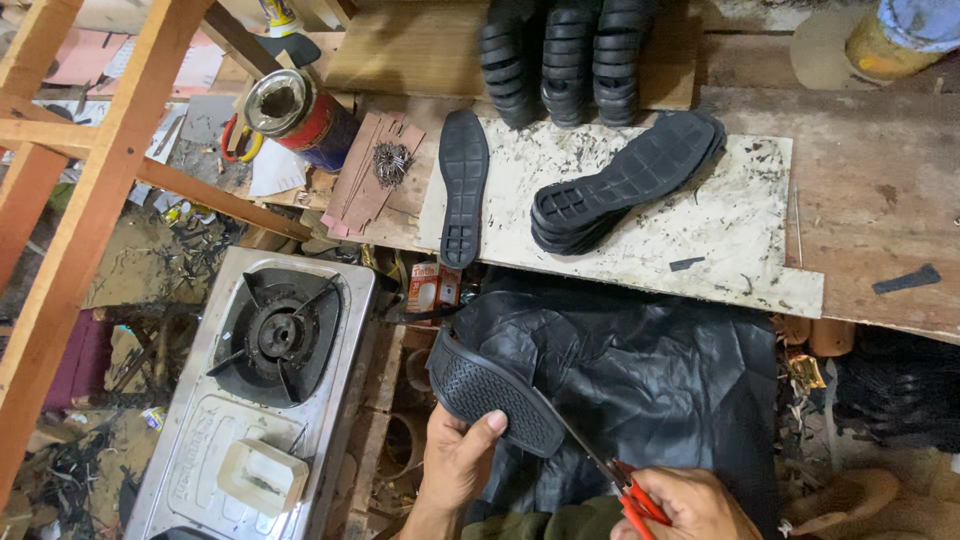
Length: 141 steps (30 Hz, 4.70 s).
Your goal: The person uses red-handled shears to trim the edges of black rubber shoe soles. They hold each sole in the left hand and cut along the perimeter with the right hand, then place the trimmed sole on a stack on the workbench.
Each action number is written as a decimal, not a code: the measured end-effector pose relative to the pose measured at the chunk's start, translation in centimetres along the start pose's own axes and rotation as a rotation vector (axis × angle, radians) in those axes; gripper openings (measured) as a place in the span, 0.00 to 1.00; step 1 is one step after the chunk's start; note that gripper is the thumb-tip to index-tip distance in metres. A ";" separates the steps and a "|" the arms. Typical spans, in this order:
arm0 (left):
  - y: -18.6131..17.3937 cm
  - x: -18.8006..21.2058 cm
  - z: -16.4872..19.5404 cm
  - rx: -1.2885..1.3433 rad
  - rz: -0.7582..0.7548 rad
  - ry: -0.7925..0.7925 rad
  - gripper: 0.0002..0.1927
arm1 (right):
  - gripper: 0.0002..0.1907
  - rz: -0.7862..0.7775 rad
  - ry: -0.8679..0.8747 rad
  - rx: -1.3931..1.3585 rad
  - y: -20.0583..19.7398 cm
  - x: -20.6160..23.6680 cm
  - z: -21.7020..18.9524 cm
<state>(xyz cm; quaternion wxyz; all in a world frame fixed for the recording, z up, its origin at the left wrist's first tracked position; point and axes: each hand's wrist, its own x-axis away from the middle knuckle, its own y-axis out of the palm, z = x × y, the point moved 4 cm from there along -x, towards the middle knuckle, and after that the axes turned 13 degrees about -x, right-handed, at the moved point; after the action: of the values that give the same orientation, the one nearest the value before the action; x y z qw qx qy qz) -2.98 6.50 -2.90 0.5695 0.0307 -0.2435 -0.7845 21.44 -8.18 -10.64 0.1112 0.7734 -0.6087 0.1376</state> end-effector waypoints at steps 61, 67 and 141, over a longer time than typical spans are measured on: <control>2.6 -1.8 1.3 -0.198 -0.086 0.036 0.29 | 0.17 0.134 0.191 0.037 -0.4 2.2 -5.8; 2.4 -1.9 0.4 -0.043 -0.105 0.013 0.22 | 0.18 0.133 0.221 0.086 -0.2 2.3 -6.7; 4.4 -7.3 0.8 0.049 -0.083 0.038 0.21 | 0.36 0.411 0.160 0.264 -1.9 -1.3 -5.3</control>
<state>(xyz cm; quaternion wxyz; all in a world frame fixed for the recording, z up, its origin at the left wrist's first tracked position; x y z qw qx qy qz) 3.16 12.34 -2.03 0.5402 0.0696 -0.2504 -0.8004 22.59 -4.70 -6.14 0.0268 0.6280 -0.7190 0.2965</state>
